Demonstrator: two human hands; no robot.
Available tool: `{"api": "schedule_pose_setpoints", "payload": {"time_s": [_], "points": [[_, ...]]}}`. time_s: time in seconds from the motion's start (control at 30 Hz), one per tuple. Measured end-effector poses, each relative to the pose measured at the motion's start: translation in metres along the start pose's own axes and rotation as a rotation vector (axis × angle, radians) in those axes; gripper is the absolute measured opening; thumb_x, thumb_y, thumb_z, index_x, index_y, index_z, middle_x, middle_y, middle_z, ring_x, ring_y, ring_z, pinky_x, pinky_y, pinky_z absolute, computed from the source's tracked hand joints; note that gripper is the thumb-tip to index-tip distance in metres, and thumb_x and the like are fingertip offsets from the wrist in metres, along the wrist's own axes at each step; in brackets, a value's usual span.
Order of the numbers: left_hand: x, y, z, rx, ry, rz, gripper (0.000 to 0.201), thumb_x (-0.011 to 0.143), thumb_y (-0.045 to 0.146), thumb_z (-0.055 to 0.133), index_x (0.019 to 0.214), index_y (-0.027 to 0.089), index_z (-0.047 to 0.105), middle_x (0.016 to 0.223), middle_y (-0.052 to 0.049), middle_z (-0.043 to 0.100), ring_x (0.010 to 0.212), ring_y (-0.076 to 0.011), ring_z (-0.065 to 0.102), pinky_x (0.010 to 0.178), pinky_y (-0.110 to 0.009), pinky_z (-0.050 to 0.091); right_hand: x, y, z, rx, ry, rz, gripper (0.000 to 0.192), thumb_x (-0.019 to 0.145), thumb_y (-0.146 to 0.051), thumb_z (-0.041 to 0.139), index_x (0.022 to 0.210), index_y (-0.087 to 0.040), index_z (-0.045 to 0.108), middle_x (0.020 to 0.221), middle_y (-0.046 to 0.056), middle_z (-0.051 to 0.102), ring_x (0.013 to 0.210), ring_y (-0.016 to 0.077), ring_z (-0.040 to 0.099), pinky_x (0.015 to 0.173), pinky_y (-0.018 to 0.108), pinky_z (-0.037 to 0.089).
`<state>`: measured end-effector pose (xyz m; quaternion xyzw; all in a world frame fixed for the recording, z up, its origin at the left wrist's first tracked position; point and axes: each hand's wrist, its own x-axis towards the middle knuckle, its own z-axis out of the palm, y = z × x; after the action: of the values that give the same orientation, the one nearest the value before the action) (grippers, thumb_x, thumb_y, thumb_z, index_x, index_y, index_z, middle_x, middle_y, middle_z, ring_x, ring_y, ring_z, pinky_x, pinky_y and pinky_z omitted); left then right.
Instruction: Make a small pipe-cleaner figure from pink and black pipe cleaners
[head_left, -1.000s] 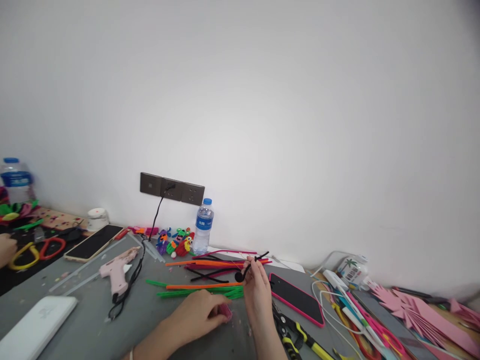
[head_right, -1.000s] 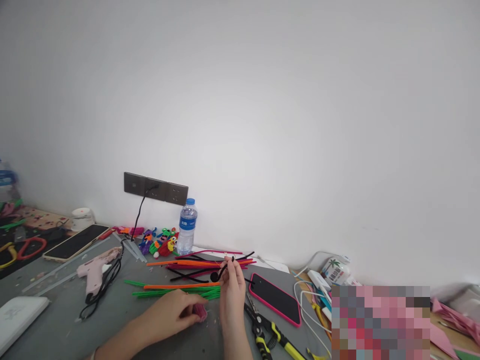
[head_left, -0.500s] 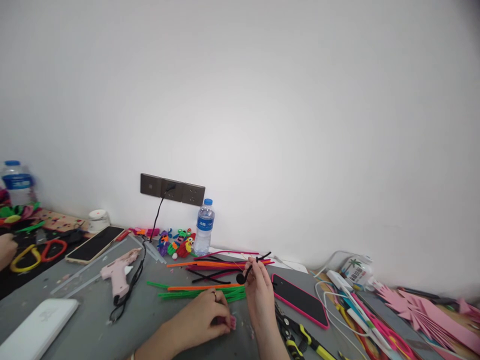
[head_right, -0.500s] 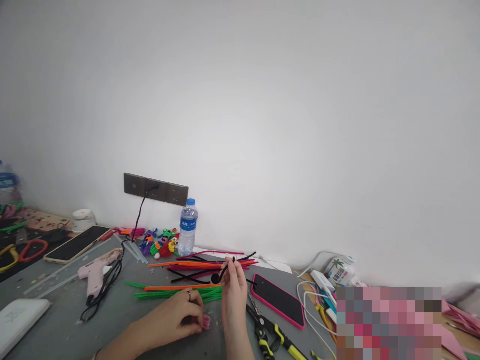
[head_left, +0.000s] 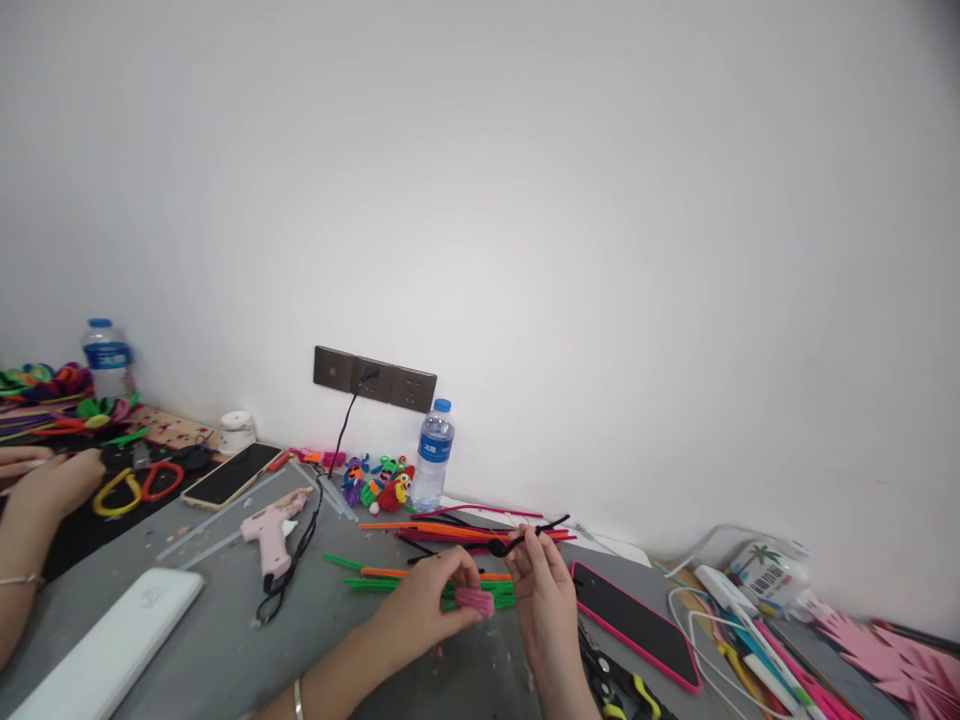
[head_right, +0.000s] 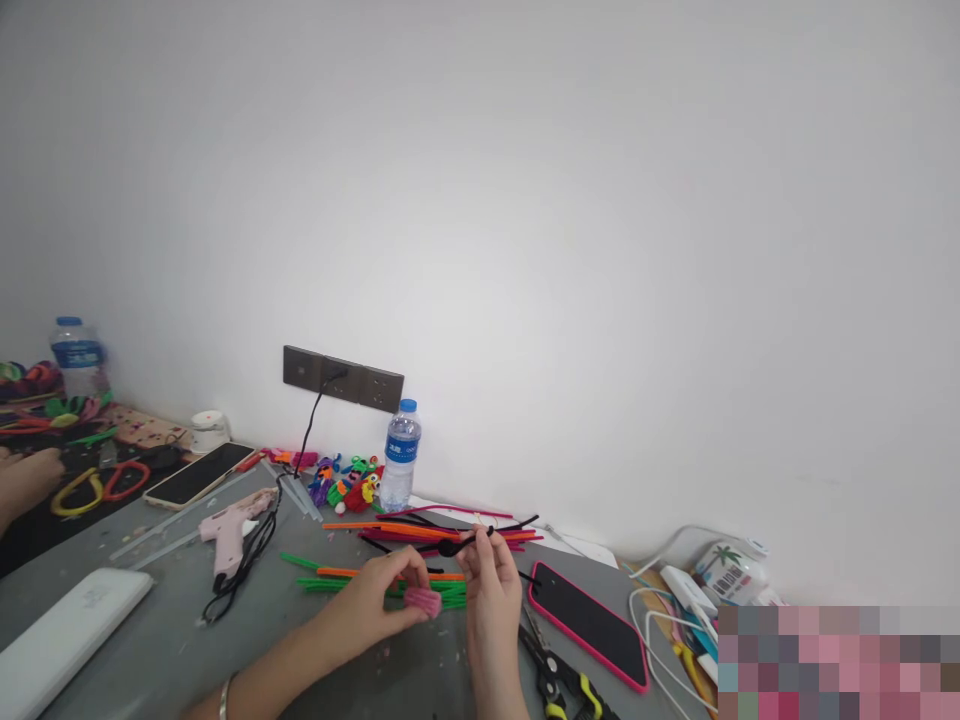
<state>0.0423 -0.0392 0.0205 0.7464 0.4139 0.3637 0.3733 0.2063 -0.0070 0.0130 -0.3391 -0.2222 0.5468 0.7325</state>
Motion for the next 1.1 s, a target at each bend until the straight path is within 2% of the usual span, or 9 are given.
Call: {"api": "schedule_pose_setpoints", "payload": {"time_s": [0.17,0.3,0.4,0.5,0.63,0.87,1.1], "points": [[0.009,-0.009,-0.006,-0.205,0.135,-0.016,0.018,0.075,0.024,0.069,0.091,0.018,0.063,0.090,-0.003,0.070,0.085,-0.0200,0.063,0.072,-0.027,0.047,0.001,0.003,0.000,-0.047,-0.013,0.000,0.041,0.047,-0.035,0.090,0.072,-0.019,0.061,0.068,-0.004,0.069,0.056,0.0096,0.063,0.057,0.018,0.054],[0.015,-0.024,-0.007,-0.484,0.211,-0.064,0.029,0.069,0.024,0.074,0.096,0.017,0.064,0.100,-0.008,0.070,0.098,-0.0244,0.065,0.086,-0.035,0.050,-0.001,0.006,0.001,-0.093,-0.069,-0.001,0.039,0.050,-0.036,0.089,0.072,-0.019,0.061,0.068,-0.004,0.068,0.058,0.0098,0.064,0.060,0.018,0.053],[0.018,-0.029,-0.010,-0.606,0.182,-0.114,0.036,0.064,0.029,0.080,0.095,0.016,0.067,0.102,-0.010,0.072,0.098,-0.0267,0.066,0.088,-0.038,0.051,-0.003,0.009,0.002,-0.112,-0.132,0.025,0.037,0.054,-0.037,0.087,0.072,-0.019,0.062,0.065,-0.004,0.066,0.059,0.0101,0.063,0.060,0.018,0.053],[0.017,-0.025,-0.015,-0.618,0.184,-0.129,0.037,0.064,0.034,0.081,0.094,0.016,0.069,0.098,-0.009,0.073,0.094,-0.0258,0.067,0.086,-0.037,0.052,-0.006,0.012,0.003,-0.113,-0.178,0.033,0.033,0.059,-0.037,0.085,0.073,-0.019,0.062,0.065,-0.004,0.065,0.061,0.0101,0.062,0.063,0.019,0.053],[0.015,-0.016,-0.019,-0.679,0.202,-0.155,0.037,0.064,0.037,0.081,0.091,0.016,0.070,0.097,-0.008,0.073,0.096,-0.0246,0.066,0.084,-0.033,0.051,-0.008,0.011,0.006,-0.095,-0.141,0.026,0.035,0.056,-0.038,0.086,0.072,-0.020,0.061,0.067,-0.004,0.063,0.060,0.0109,0.062,0.065,0.023,0.054],[0.013,-0.008,-0.018,-0.950,0.180,-0.196,0.030,0.064,0.031,0.084,0.080,0.015,0.065,0.088,-0.004,0.072,0.086,-0.0172,0.064,0.079,-0.028,0.049,-0.010,0.006,0.010,-0.087,-0.156,0.038,0.036,0.056,-0.039,0.086,0.065,-0.021,0.055,0.066,-0.004,0.059,0.066,0.0134,0.062,0.070,0.027,0.054],[0.013,-0.007,-0.021,-1.110,0.153,-0.247,0.030,0.062,0.023,0.086,0.070,0.014,0.058,0.078,0.000,0.064,0.075,-0.0111,0.060,0.078,-0.026,0.048,-0.015,0.007,0.015,-0.140,-0.244,0.023,0.042,0.058,-0.039,0.085,0.058,-0.020,0.047,0.067,-0.004,0.054,0.060,0.0102,0.051,0.062,0.024,0.048]]}}
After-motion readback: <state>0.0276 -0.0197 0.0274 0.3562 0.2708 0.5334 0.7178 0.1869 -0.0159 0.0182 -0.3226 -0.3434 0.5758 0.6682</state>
